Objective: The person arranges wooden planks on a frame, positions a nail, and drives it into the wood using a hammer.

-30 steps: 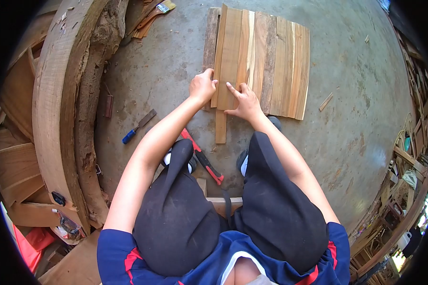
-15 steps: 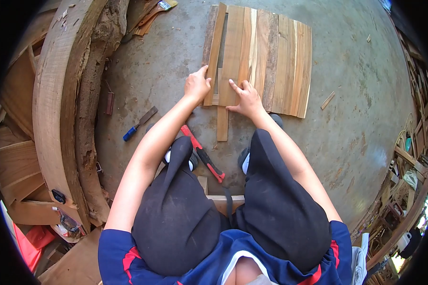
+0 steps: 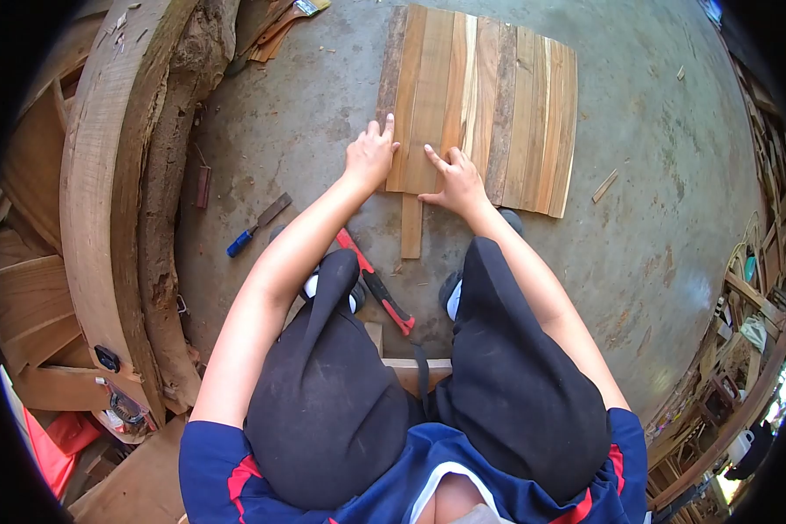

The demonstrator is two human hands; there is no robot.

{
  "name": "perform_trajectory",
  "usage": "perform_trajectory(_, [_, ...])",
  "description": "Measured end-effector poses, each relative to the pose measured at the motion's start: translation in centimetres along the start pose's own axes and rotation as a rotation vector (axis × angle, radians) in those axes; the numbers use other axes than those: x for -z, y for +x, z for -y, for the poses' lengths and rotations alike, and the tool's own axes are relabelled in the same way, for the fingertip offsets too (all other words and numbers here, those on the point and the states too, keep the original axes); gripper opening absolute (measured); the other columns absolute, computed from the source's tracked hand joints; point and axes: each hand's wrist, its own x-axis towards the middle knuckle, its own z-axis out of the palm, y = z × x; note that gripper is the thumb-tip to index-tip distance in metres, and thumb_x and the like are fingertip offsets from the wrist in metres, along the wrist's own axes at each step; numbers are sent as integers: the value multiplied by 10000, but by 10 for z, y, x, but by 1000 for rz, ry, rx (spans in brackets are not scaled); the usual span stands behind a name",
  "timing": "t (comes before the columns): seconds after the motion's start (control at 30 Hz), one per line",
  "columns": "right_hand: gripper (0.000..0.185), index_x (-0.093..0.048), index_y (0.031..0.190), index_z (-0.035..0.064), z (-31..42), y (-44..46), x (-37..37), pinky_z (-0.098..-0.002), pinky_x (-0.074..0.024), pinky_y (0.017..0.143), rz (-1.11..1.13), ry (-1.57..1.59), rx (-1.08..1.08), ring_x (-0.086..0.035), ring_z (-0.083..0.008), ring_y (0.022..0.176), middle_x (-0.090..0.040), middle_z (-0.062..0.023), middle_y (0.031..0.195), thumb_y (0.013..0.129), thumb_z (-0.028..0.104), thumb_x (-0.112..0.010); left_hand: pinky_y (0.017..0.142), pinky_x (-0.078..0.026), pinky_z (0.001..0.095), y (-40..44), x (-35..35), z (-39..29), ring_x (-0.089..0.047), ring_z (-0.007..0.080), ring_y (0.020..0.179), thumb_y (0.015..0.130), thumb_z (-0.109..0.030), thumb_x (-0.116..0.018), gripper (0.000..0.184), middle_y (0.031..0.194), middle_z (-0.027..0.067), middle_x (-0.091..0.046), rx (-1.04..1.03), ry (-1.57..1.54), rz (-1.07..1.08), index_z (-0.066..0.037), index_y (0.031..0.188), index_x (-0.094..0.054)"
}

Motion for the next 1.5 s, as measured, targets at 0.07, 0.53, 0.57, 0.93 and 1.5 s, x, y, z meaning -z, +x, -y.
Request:
perform_trajectory(0.07, [850,-490,1271,135,0,0,0,-349,-450,781,-2,0,1,-511,-258,830,-460,-111,859,522,386,-803,674,-502,434,1,-8,4,-554,314,851,843,-325,-539,542,1101,138,-471,-122,128,-97,-241,1349,-361])
perform_trajectory(0.53, [857,-478,1285,146,-1,0,-2,-346,-451,776,6,-8,-6,-510,-256,830,-463,-109,861,529,387,-803,790,-477,439,4,-14,10,-542,383,924,821,-243,-584,514,1239,209,-391,-63,-185,-140,-225,1306,-414])
perform_trajectory(0.57, [857,-478,1285,146,-1,0,-2,-346,-451,776,5,-7,-5,-510,-256,830,-463,-109,861,529,387,-803,766,-481,435,5,-19,14,-563,375,886,806,-243,-609,517,1185,216,-463,6,-271,-155,-217,1290,-431])
perform_trajectory(0.93, [877,-472,1286,135,-3,0,-4,-354,-441,790,4,-20,-6,-500,-257,836,-456,-107,866,517,398,-804,695,-453,387,-2,-24,38,-562,293,738,755,-178,-657,491,796,147,-592,307,-689,-220,-164,1215,-487])
perform_trajectory(1.5, [882,-462,1299,174,-1,0,-3,-359,-448,783,2,-1,-24,-505,-266,841,-459,-113,868,516,384,-809,947,-351,486,-14,-10,6,-343,377,1214,770,-429,-619,559,1364,152,-315,-143,-36,-297,-360,1290,-425])
